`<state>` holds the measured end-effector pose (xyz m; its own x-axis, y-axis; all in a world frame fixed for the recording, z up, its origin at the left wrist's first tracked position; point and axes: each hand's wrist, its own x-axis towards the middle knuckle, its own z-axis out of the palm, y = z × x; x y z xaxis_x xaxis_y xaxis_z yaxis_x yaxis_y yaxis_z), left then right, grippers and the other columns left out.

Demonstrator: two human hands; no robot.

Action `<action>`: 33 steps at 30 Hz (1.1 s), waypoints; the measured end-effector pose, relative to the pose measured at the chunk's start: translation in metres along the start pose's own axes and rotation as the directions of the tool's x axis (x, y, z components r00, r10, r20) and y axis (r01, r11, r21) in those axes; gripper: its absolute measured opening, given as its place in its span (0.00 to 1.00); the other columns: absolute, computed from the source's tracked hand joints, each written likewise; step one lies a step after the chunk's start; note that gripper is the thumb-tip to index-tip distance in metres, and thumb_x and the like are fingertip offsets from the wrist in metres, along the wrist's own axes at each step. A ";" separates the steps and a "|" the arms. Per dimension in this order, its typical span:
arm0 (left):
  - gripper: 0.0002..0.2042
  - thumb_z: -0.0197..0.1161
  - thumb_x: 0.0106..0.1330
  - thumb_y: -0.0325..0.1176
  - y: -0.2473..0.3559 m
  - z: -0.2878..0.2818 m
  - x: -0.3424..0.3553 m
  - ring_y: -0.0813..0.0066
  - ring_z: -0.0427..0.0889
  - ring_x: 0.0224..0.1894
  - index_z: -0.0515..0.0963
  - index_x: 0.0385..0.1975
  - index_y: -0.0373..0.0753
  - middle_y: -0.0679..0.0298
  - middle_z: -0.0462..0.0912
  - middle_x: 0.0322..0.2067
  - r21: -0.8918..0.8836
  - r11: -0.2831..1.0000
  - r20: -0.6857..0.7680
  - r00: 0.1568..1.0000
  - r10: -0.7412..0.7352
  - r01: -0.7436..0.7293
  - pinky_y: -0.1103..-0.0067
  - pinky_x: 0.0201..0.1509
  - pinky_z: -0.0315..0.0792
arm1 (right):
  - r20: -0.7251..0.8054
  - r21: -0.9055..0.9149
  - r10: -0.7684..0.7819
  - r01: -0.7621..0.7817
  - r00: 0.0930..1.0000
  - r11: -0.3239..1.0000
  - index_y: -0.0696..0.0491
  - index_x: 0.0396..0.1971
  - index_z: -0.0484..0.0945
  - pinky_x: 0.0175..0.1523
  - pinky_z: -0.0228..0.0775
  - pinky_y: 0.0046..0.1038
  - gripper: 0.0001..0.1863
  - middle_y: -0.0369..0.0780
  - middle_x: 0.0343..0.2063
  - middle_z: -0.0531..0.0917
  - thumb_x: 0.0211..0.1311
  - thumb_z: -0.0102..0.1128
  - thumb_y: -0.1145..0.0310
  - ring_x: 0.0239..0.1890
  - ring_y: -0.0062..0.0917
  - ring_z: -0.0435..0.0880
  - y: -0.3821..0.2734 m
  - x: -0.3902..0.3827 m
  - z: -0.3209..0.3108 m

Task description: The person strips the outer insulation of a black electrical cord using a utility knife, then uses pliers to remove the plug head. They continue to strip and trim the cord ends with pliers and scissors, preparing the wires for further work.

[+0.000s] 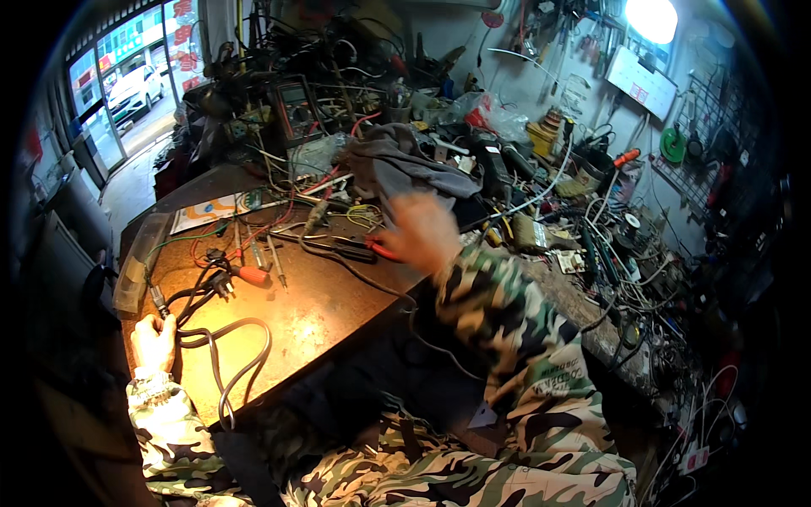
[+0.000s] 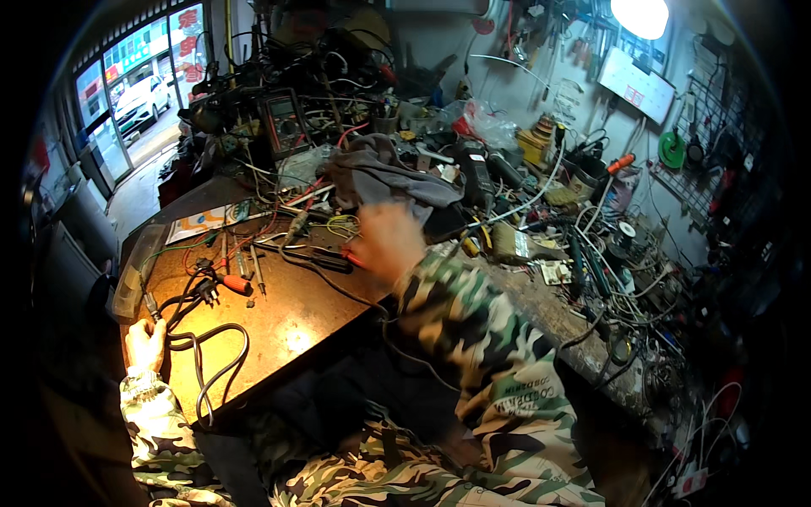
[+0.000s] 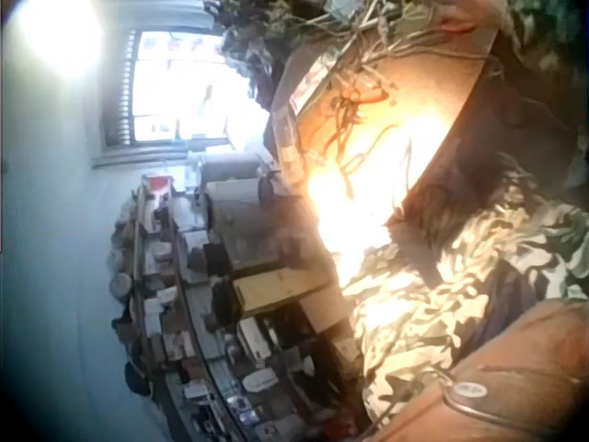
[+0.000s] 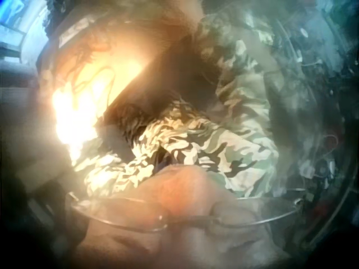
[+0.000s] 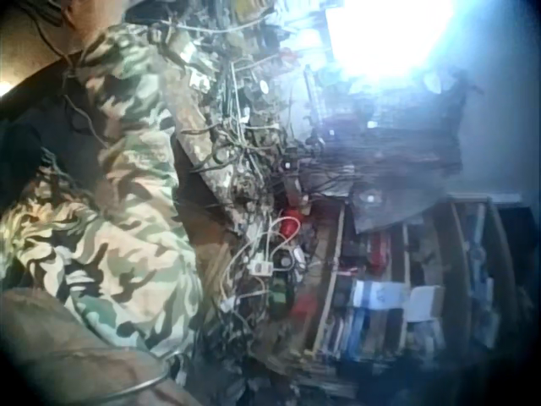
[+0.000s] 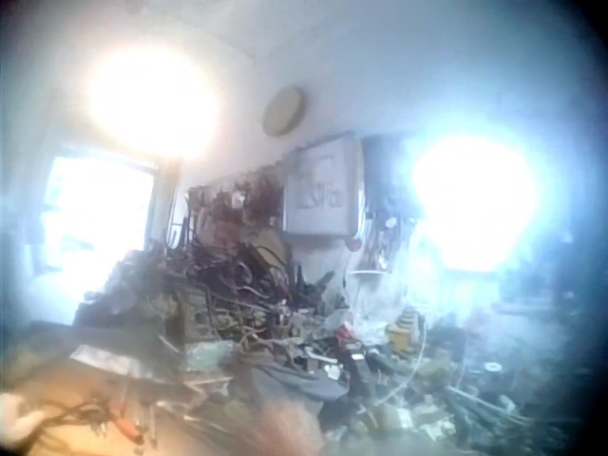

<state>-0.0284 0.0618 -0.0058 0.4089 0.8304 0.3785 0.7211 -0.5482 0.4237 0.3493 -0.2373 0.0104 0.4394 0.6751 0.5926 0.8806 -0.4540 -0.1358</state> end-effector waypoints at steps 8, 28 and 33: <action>0.18 0.69 0.60 0.40 -0.004 -0.007 -0.008 0.63 0.77 0.20 0.76 0.20 0.29 0.49 0.77 0.16 -0.044 0.999 0.000 1.000 -0.028 0.028 0.66 0.27 0.69 | 0.265 -0.300 0.357 -0.276 0.896 0.913 0.58 0.45 0.76 0.49 0.78 0.44 0.32 0.52 0.44 0.83 0.48 0.75 0.50 0.46 0.47 0.83 0.081 0.104 0.055; 0.18 0.67 0.63 0.39 -0.005 0.010 -0.002 0.66 0.76 0.19 0.75 0.21 0.29 0.51 0.77 0.16 -0.051 0.998 0.047 0.998 -0.034 0.036 0.68 0.28 0.69 | -0.721 0.412 0.294 0.046 0.628 0.910 0.61 0.49 0.80 0.49 0.74 0.28 0.19 0.42 0.42 0.87 0.59 0.68 0.69 0.43 0.27 0.84 0.142 0.119 -0.148; 0.19 0.66 0.64 0.43 -0.029 0.017 0.003 0.55 0.73 0.20 0.75 0.23 0.31 0.48 0.75 0.18 0.018 0.998 0.051 0.997 0.063 -0.064 0.64 0.29 0.68 | -0.286 0.592 0.028 0.154 0.958 0.791 0.55 0.33 0.81 0.33 0.74 0.29 0.05 0.39 0.27 0.83 0.63 0.61 0.71 0.28 0.25 0.83 -0.051 -0.054 -0.084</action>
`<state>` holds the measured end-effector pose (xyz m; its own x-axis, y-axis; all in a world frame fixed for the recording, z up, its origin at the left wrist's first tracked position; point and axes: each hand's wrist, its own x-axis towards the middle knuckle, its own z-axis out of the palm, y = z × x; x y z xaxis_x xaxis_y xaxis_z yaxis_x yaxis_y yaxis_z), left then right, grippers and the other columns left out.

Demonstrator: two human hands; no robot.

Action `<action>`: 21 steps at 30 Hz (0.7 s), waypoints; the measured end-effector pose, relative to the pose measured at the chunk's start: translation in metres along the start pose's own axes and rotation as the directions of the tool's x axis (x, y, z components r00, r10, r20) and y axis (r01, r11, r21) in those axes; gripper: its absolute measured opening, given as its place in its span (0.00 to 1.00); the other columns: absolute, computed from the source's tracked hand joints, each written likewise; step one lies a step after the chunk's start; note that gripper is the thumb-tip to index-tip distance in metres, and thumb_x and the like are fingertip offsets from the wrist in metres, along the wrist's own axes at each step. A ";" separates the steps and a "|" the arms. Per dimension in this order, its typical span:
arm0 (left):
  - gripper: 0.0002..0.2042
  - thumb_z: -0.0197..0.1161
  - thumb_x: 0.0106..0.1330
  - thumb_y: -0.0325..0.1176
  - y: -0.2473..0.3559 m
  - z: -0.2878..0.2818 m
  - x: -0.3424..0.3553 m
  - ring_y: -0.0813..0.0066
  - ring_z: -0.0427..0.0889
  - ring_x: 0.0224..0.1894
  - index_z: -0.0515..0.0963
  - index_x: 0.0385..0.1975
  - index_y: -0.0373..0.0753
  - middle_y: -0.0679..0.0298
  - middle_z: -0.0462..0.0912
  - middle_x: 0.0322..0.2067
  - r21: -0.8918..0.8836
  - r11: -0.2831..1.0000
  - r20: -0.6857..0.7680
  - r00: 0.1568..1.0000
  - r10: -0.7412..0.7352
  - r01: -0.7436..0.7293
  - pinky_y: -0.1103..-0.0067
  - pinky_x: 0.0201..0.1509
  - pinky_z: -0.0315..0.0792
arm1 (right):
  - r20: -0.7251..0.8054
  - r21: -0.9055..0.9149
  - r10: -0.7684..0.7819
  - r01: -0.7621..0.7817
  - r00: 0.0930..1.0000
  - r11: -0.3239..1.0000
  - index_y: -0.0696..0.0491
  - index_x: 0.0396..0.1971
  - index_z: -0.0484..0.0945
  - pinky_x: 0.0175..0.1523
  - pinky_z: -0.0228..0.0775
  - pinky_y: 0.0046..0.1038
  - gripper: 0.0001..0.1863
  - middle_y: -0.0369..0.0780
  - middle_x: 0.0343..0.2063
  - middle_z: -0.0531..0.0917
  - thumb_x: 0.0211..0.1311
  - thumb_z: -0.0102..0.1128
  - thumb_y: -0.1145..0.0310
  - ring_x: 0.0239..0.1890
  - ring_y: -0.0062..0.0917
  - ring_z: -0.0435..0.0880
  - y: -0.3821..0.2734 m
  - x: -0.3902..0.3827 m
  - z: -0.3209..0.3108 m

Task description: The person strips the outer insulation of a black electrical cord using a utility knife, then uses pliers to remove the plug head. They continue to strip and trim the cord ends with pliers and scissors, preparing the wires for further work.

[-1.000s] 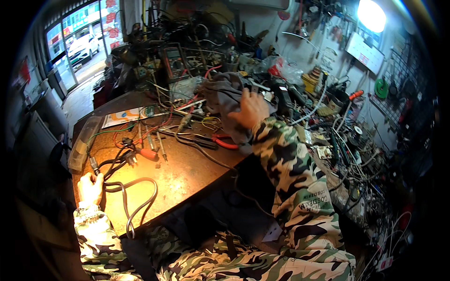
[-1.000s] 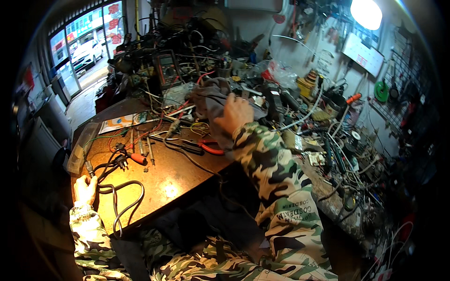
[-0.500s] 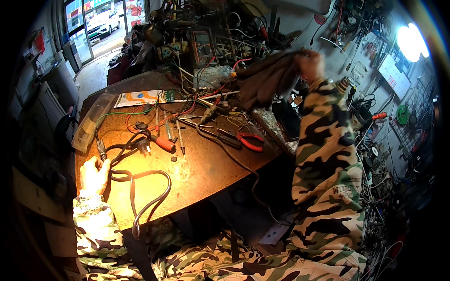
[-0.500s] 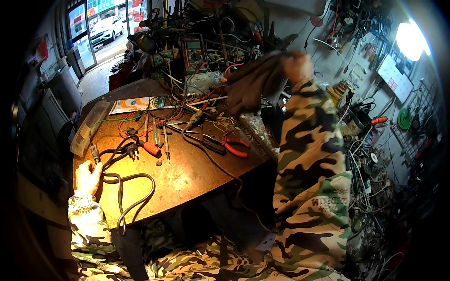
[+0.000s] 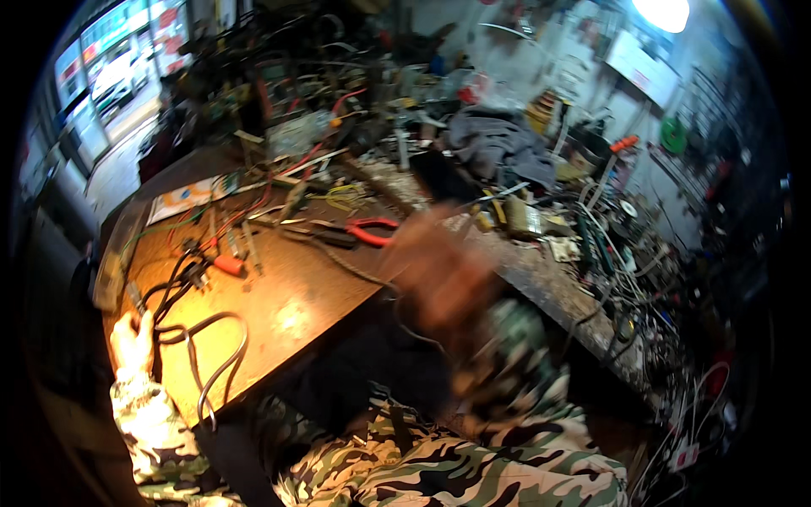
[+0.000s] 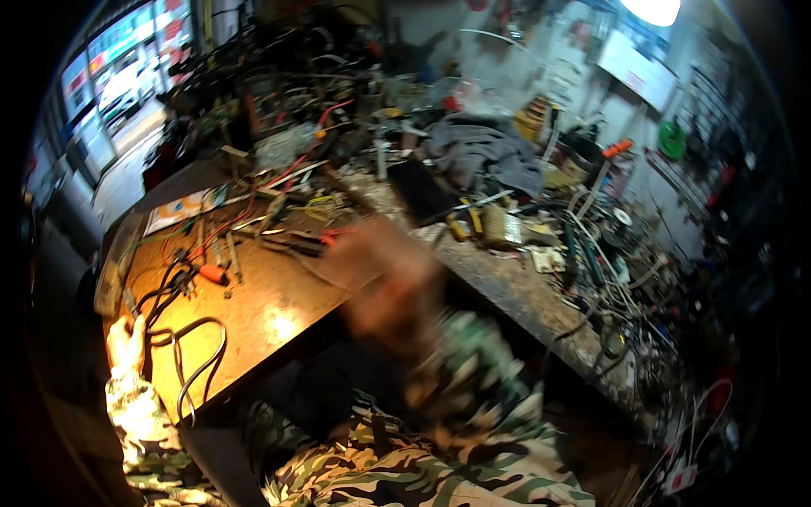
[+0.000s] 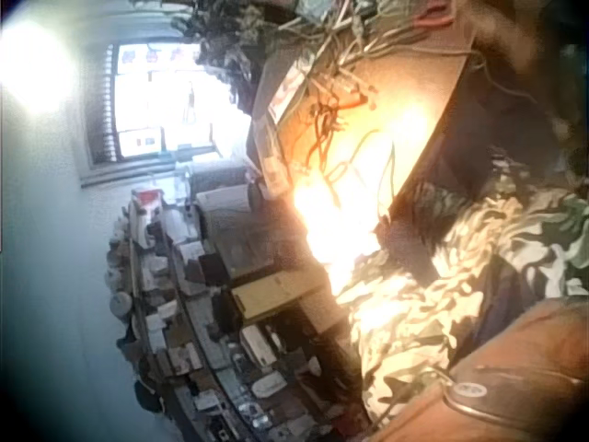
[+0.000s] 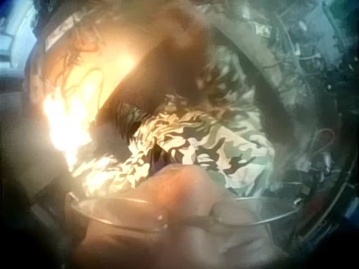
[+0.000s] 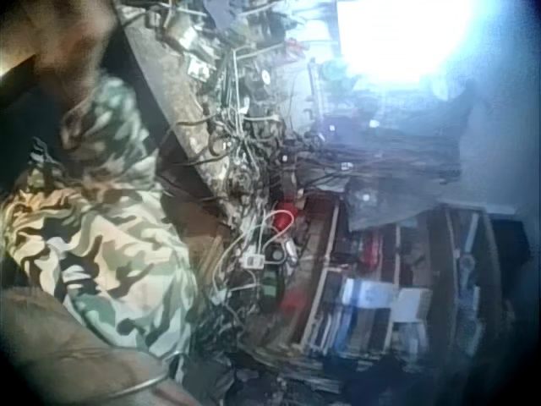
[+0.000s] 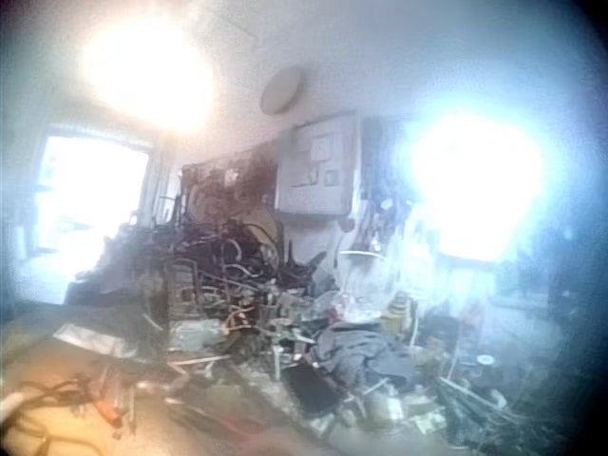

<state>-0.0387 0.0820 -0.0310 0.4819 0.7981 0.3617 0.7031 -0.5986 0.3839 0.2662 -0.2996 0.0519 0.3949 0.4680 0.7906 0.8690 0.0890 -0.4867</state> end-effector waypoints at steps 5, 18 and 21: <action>0.20 0.65 0.66 0.42 -0.009 0.006 0.006 0.62 0.69 0.21 0.72 0.24 0.29 0.48 0.73 0.18 0.009 0.999 -0.049 0.997 0.053 -0.053 0.64 0.29 0.67 | 0.595 0.322 0.358 -0.622 0.720 0.714 0.63 0.36 0.82 0.37 0.76 0.31 0.10 0.47 0.30 0.86 0.61 0.64 0.70 0.31 0.30 0.87 0.001 -0.191 0.114; 0.21 0.67 0.61 0.50 0.011 -0.009 -0.005 0.47 0.80 0.28 0.77 0.23 0.35 0.45 0.80 0.23 0.094 0.992 -0.029 0.997 -0.077 0.079 0.61 0.34 0.70 | -0.024 0.664 0.889 -0.658 0.457 0.355 0.57 0.45 0.80 0.48 0.72 0.33 0.16 0.40 0.38 0.84 0.71 0.54 0.59 0.40 0.31 0.82 0.276 -0.287 0.149; 0.19 0.68 0.62 0.44 0.030 -0.002 -0.006 0.56 0.78 0.23 0.77 0.22 0.32 0.48 0.78 0.20 -0.010 0.992 -0.016 0.992 -0.128 0.128 0.64 0.31 0.69 | -0.122 0.862 0.955 -0.448 0.271 0.237 0.58 0.53 0.77 0.61 0.71 0.33 0.19 0.44 0.46 0.83 0.74 0.51 0.59 0.50 0.33 0.81 0.294 -0.291 0.127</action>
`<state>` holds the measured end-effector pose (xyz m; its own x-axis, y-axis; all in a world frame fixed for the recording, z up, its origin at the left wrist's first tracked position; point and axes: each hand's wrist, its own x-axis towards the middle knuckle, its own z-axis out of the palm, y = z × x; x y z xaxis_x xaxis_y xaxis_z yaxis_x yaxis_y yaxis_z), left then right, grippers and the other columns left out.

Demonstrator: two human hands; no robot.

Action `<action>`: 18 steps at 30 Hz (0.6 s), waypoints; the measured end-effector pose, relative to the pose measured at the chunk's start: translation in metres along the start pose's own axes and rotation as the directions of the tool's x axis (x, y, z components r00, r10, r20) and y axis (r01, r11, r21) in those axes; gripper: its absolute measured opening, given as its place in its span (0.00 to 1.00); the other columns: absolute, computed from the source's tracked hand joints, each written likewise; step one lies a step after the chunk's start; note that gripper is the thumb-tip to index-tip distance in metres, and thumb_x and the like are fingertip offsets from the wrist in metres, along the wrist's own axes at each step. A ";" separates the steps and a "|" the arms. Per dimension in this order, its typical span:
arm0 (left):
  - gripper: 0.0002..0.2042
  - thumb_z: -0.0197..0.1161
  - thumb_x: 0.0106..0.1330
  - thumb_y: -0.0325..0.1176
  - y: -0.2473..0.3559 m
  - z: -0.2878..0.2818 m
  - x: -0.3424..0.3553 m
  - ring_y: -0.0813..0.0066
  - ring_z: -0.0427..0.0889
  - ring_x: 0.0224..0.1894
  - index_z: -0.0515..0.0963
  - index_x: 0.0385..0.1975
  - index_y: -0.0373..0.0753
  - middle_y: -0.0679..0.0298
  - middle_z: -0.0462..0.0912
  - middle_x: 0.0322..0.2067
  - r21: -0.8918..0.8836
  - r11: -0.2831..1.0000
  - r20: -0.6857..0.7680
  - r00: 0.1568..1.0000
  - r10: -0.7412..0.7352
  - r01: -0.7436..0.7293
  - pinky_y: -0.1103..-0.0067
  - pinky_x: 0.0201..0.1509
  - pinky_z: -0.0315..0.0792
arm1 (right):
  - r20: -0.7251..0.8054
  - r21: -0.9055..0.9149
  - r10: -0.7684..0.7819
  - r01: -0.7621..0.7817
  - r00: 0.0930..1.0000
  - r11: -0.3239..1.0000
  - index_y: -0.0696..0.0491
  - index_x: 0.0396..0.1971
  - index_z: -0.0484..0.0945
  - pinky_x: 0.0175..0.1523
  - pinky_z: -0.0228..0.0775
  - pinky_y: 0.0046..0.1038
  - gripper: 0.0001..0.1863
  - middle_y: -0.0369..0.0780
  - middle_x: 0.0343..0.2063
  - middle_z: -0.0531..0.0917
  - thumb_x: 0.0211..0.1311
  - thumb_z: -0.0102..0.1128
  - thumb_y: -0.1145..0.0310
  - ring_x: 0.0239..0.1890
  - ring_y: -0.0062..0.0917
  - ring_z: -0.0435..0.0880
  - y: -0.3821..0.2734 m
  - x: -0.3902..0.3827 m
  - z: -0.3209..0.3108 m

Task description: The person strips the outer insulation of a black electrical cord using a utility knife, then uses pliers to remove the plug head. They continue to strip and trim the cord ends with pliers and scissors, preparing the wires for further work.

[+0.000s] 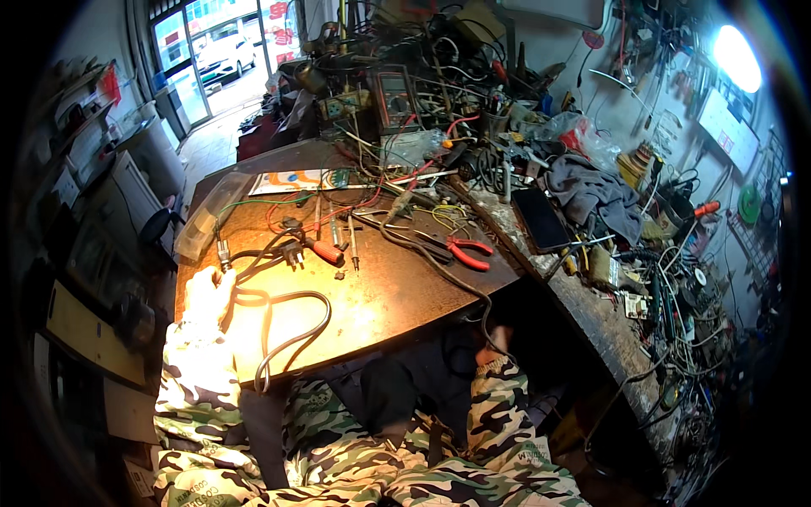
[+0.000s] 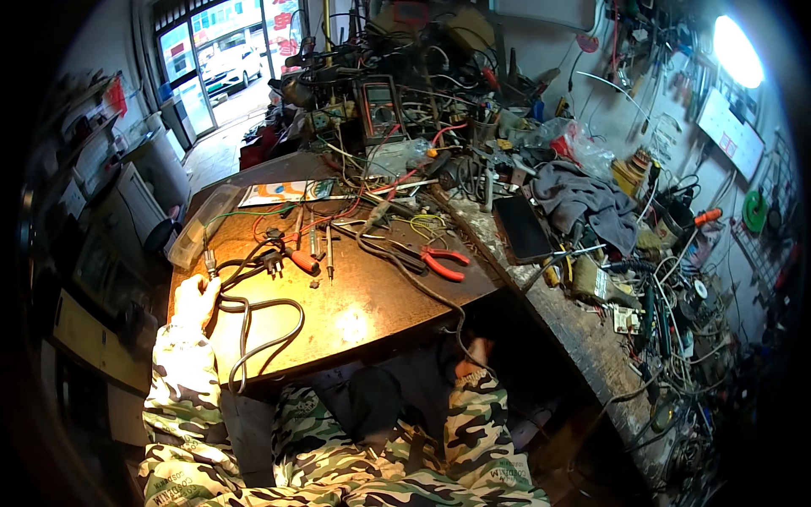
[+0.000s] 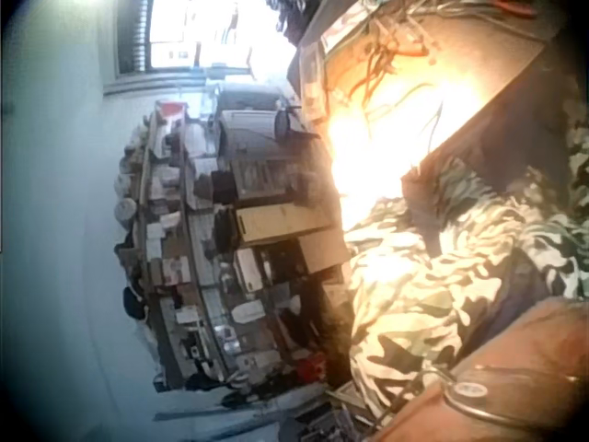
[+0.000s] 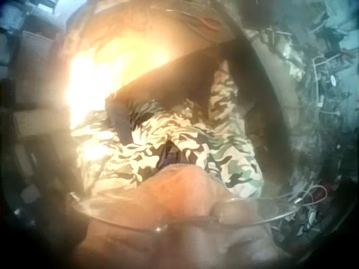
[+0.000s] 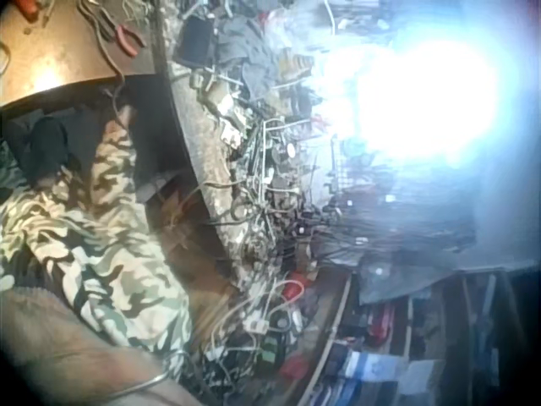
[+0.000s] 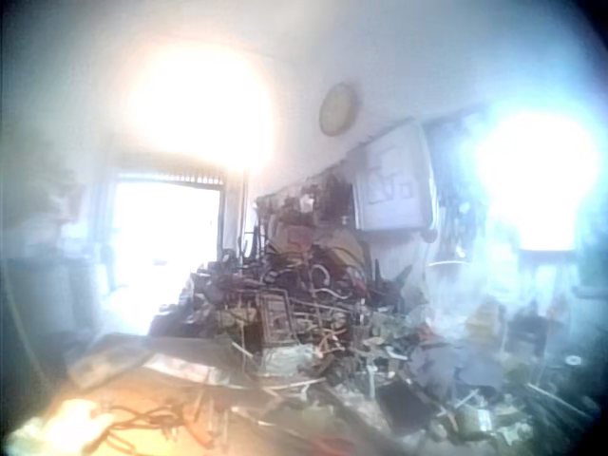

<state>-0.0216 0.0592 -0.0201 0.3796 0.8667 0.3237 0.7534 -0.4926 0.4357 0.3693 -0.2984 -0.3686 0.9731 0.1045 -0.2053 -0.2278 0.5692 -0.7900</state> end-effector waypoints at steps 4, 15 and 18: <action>0.19 0.67 0.63 0.44 -0.015 0.000 -0.001 0.57 0.78 0.22 0.76 0.22 0.32 0.48 0.77 0.19 -0.062 0.996 -0.046 0.997 0.057 -0.060 0.64 0.31 0.71 | 0.057 0.307 0.307 -0.310 0.950 0.900 0.58 0.57 0.74 0.62 0.74 0.38 0.22 0.46 0.52 0.80 0.76 0.46 0.57 0.54 0.36 0.80 -0.034 -0.054 0.040; 0.19 0.66 0.64 0.45 -0.024 -0.001 0.010 0.62 0.71 0.21 0.76 0.24 0.33 0.49 0.76 0.19 0.083 0.995 0.018 0.998 0.058 -0.059 0.64 0.31 0.69 | 0.296 0.518 0.335 -0.445 0.895 0.731 0.58 0.50 0.76 0.50 0.81 0.48 0.20 0.49 0.44 0.85 0.72 0.51 0.56 0.45 0.43 0.85 -0.049 -0.065 0.039; 0.20 0.68 0.63 0.46 -0.027 0.002 0.011 0.61 0.76 0.22 0.76 0.23 0.32 0.49 0.77 0.20 0.073 0.997 -0.022 0.999 0.035 -0.034 0.66 0.32 0.70 | 0.519 0.555 0.270 -0.560 0.811 0.615 0.56 0.50 0.78 0.55 0.77 0.49 0.17 0.47 0.46 0.85 0.72 0.52 0.60 0.48 0.42 0.85 -0.064 -0.075 0.016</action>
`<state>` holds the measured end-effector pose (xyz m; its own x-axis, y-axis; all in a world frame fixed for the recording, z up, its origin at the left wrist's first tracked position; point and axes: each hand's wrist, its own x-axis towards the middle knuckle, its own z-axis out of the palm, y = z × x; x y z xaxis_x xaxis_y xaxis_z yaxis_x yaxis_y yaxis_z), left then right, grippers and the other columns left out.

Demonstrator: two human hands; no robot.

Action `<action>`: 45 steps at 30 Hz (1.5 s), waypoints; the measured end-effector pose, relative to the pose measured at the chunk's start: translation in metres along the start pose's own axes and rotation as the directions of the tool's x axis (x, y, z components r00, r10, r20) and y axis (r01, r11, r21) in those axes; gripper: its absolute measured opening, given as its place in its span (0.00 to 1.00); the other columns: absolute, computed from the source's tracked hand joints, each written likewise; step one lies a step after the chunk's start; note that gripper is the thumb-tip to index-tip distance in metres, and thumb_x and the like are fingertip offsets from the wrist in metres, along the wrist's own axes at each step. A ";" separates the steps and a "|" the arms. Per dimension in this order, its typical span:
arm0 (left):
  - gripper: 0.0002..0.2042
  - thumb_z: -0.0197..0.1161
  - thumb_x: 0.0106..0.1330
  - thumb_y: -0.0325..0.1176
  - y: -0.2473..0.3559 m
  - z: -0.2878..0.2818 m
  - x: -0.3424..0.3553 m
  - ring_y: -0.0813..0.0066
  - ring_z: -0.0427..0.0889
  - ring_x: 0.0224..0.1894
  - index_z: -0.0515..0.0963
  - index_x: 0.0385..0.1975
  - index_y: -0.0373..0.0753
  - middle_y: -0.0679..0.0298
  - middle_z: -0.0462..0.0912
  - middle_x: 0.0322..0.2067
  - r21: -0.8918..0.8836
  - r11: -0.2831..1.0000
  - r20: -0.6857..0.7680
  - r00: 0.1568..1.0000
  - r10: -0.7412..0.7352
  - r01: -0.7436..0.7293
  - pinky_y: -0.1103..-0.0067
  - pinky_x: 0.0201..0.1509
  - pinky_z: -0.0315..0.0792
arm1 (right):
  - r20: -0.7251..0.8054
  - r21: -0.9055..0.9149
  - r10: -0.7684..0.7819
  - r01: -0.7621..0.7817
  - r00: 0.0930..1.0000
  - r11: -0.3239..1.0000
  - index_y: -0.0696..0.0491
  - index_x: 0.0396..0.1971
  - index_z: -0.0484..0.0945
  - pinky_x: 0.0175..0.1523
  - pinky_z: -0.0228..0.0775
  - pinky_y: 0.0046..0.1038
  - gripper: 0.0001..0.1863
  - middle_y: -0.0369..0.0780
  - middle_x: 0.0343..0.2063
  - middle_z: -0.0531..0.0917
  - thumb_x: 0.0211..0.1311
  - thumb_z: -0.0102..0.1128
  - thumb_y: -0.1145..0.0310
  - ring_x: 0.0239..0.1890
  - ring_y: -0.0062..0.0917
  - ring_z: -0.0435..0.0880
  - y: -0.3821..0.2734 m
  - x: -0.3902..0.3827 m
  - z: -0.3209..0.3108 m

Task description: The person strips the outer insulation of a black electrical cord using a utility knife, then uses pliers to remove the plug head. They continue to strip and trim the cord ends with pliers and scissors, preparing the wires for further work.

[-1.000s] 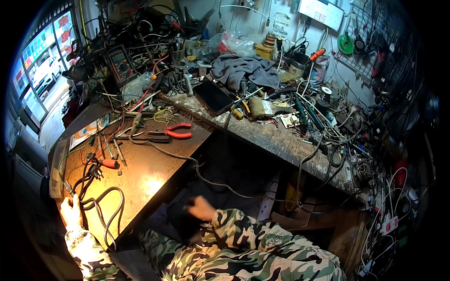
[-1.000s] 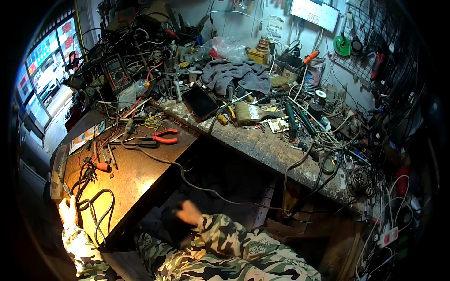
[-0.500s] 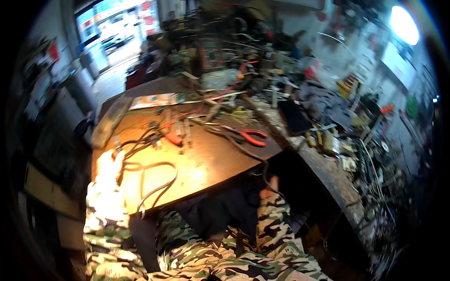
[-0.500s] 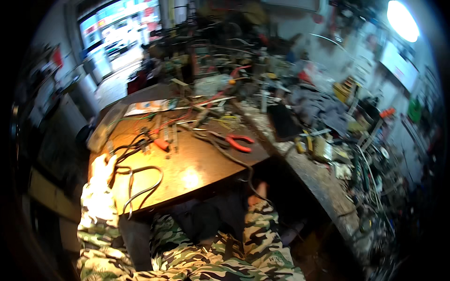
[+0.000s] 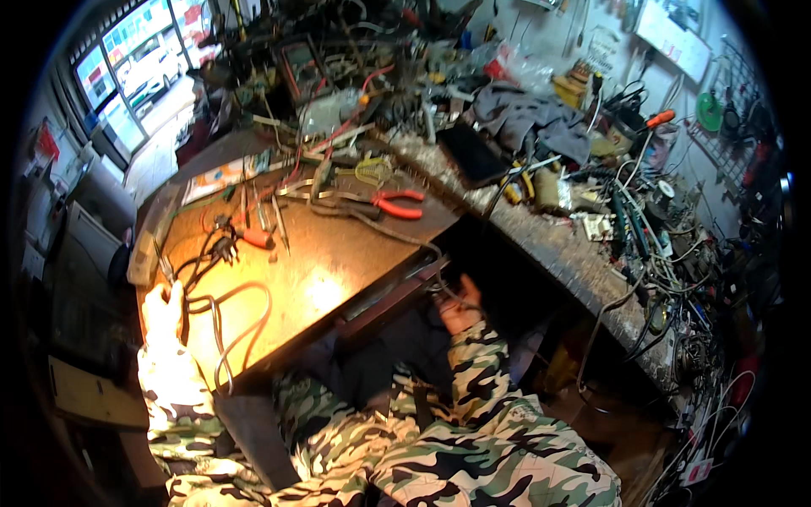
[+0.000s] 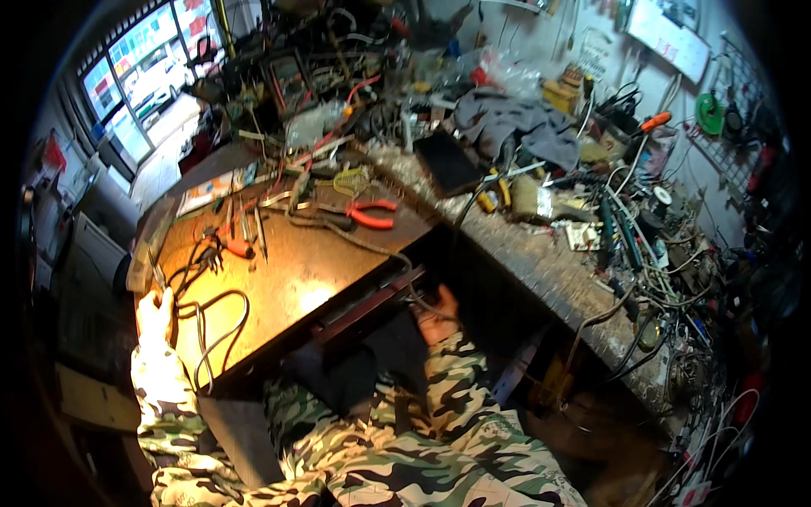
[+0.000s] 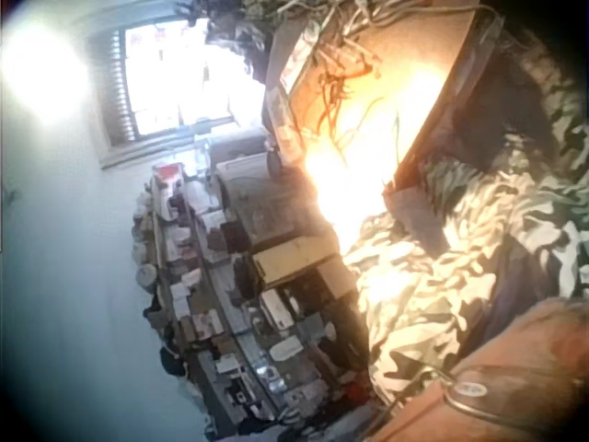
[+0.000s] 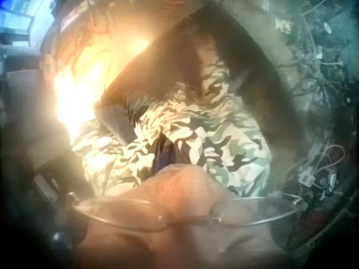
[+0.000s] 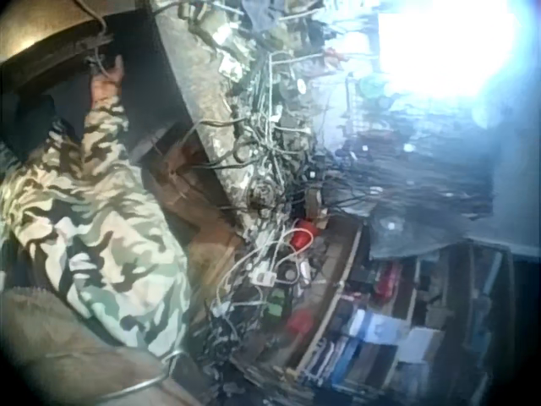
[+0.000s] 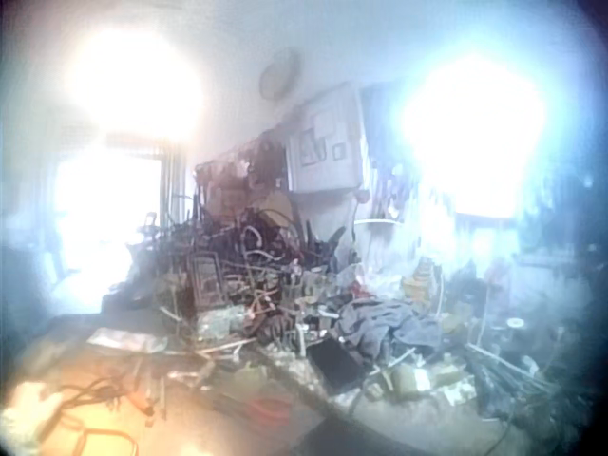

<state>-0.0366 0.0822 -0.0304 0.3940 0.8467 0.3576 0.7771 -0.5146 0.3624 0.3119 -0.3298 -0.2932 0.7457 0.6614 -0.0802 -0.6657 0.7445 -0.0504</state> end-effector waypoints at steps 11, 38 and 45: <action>0.21 0.65 0.68 0.45 -0.026 0.006 0.006 0.80 0.63 0.24 0.70 0.20 0.35 0.66 0.68 0.17 -0.027 0.999 -0.021 0.999 0.044 -0.044 0.76 0.29 0.63 | -0.305 -0.187 -0.176 0.122 0.936 0.975 0.53 0.27 0.77 0.52 0.76 0.46 0.08 0.41 0.25 0.82 0.67 0.59 0.70 0.44 0.41 0.84 -0.015 -0.094 0.020; 0.19 0.63 0.69 0.38 -0.001 0.004 -0.002 0.78 0.63 0.24 0.68 0.21 0.32 0.60 0.67 0.17 -0.058 0.996 0.019 0.998 0.065 -0.064 0.72 0.28 0.63 | -0.126 -0.778 -0.261 0.068 0.957 0.624 0.61 0.54 0.73 0.50 0.70 0.25 0.16 0.38 0.46 0.81 0.71 0.54 0.69 0.46 0.22 0.79 0.042 -0.132 0.074; 0.18 0.64 0.68 0.40 0.035 -0.010 -0.007 0.66 0.65 0.19 0.71 0.22 0.32 0.51 0.69 0.16 0.027 0.999 0.041 0.999 -0.023 0.022 0.67 0.26 0.62 | -0.053 -0.890 -0.407 0.142 0.912 0.434 0.59 0.50 0.75 0.49 0.68 0.24 0.13 0.36 0.42 0.80 0.72 0.50 0.69 0.42 0.19 0.77 0.065 -0.118 0.069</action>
<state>-0.0170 0.0575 -0.0120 0.3960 0.8630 0.3138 0.7982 -0.4924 0.3469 0.1821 -0.3533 -0.2183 0.9497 0.2950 -0.1054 -0.2063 0.3358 -0.9191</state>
